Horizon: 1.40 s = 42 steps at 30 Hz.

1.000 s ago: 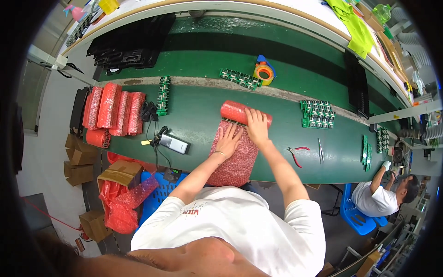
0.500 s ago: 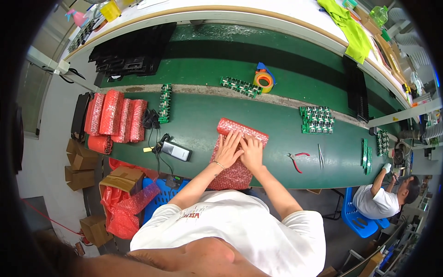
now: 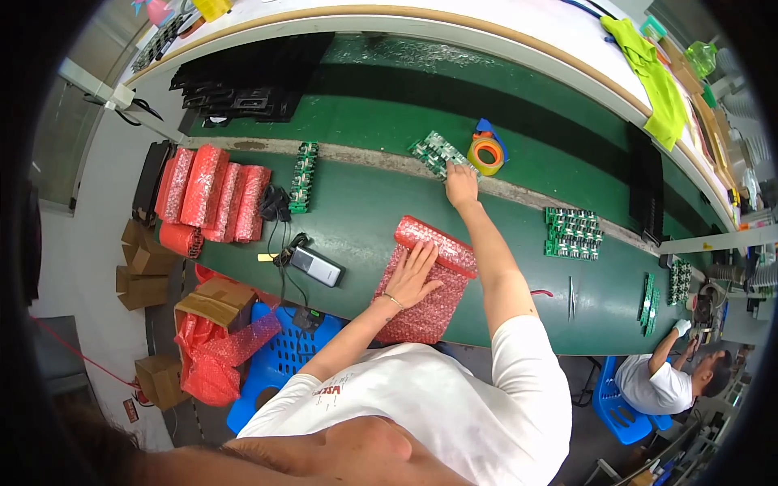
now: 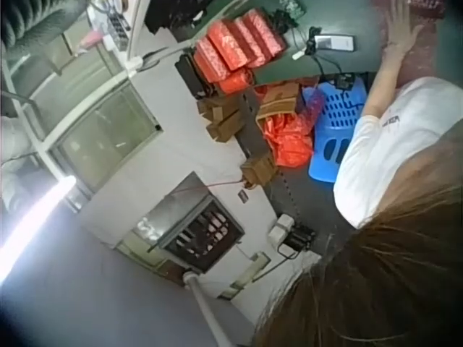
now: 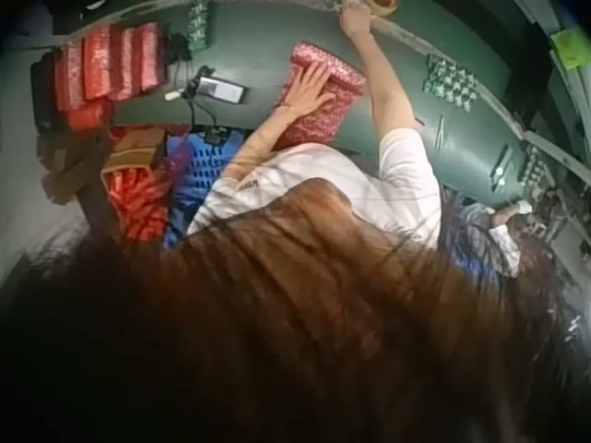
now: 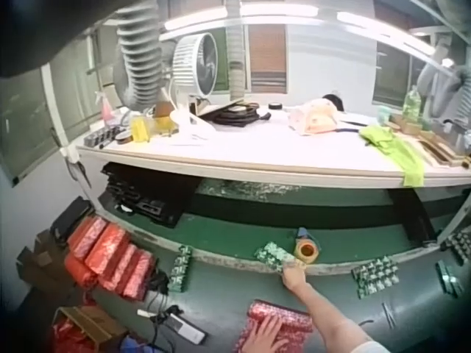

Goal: The person packages printed circuit boards by placing them into bubble wrap bags and sealing the bags with tape using a tape dispenser.

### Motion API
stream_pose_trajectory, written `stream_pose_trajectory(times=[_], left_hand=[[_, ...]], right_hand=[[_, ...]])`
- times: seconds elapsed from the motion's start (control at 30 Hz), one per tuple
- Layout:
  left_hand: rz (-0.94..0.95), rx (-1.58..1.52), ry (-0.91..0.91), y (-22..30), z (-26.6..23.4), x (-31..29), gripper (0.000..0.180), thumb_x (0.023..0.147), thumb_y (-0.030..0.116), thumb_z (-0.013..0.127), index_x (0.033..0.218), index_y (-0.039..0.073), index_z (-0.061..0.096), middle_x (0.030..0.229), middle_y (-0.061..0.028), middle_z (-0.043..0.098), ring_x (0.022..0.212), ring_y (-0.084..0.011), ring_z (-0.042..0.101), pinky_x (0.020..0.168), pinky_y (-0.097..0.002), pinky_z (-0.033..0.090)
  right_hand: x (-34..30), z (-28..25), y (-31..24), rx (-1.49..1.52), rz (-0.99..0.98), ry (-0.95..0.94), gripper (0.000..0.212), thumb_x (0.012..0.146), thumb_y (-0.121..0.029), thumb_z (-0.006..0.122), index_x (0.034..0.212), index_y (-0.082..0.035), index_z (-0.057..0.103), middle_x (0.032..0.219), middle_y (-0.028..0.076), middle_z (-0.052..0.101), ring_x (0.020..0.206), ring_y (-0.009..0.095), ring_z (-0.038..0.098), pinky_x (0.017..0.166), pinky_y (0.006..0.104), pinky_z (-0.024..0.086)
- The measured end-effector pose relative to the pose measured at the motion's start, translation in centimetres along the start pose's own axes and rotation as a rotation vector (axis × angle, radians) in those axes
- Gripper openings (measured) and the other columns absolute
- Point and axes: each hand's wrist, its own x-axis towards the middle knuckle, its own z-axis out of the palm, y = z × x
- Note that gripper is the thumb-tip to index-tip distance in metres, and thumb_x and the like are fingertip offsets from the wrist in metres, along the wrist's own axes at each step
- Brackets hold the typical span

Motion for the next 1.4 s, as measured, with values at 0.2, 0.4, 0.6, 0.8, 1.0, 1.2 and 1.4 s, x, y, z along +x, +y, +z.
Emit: stream_pose_trajectory(times=[0.2,0.4,0.6,0.8,1.0,1.2,1.4], left_hand=[[-0.012,-0.021,0.019,-0.2,0.2,-0.1,0.075,0.092,0.049,0.045,0.148,0.006,0.022,0.157,-0.0089,0.016,0.145,-0.027,0.011,0.114,-0.0503,0.017],[-0.012,-0.039,-0.047,0.5,-0.7,0.5,0.073,0.092,0.045,0.046,0.149,0.007,0.021,0.157,-0.011,0.013,0.145,-0.0298,0.011,0.115,-0.0482,0.015],[0.042,-0.005,-0.002,-0.5,-1.0,0.0,0.07,0.091,0.04,0.051,0.148,0.007,0.025,0.156,-0.0128,0.017,0.143,-0.0312,0.016,0.114,-0.0496,0.016],[0.11,-0.127,0.247,0.0,-2.0,0.2,0.068,0.088,0.031,0.057,0.145,0.007,0.03,0.153,-0.0144,0.023,0.14,-0.0331,0.024,0.113,-0.0527,0.016],[0.067,-0.056,0.267,1.9,-2.3,1.5,0.069,0.087,0.028,0.059,0.145,0.006,0.031,0.152,-0.0149,0.026,0.139,-0.0338,0.026,0.113,-0.054,0.016],[0.067,-0.021,0.241,2.0,-1.7,2.0,0.069,0.087,0.029,0.059,0.145,0.005,0.03,0.151,-0.0151,0.027,0.139,-0.0339,0.027,0.113,-0.0542,0.015],[0.094,-0.037,0.255,1.6,-1.0,2.3,0.065,0.087,0.028,0.059,0.143,0.005,0.035,0.149,-0.0159,0.032,0.138,-0.0344,0.029,0.113,-0.0544,0.015]], right_hand=[[-1.8,-2.3,-1.2,0.042,0.037,-0.155,0.041,0.075,-0.019,0.069,0.114,-0.011,0.059,0.108,0.014,0.06,0.102,0.034,0.057,0.086,0.04,0.048],[-5.8,-3.2,-1.3,0.031,0.093,-0.196,0.035,0.076,-0.014,0.064,0.111,-0.009,0.061,0.097,0.01,0.062,0.089,0.027,0.061,0.077,0.0347,0.05],[-8.2,-9.2,0.7,0.815,0.182,-0.272,0.03,0.079,-0.006,0.052,0.107,-0.005,0.062,0.088,0.004,0.062,0.076,0.014,0.055,0.068,0.0249,0.045],[-14.3,-12.1,0.8,1.0,0.14,-0.365,0.032,0.08,-0.004,0.046,0.106,-0.002,0.064,0.091,0.003,0.062,0.073,0.012,0.052,0.067,0.023,0.043],[-15.6,-10.8,0.4,0.877,0.104,-0.326,0.032,0.078,-0.004,0.048,0.104,-0.002,0.065,0.097,0.007,0.06,0.075,0.016,0.054,0.07,0.0251,0.045],[-16.0,-10.0,0.9,0.932,0.133,-0.297,0.031,0.079,-0.005,0.048,0.104,-0.003,0.066,0.098,0.008,0.059,0.078,0.017,0.055,0.072,0.026,0.046],[-16.0,-9.6,1.2,0.863,0.123,-0.317,0.03,0.083,-0.006,0.046,0.107,-0.005,0.065,0.099,0.009,0.058,0.085,0.019,0.054,0.077,0.0284,0.045]])
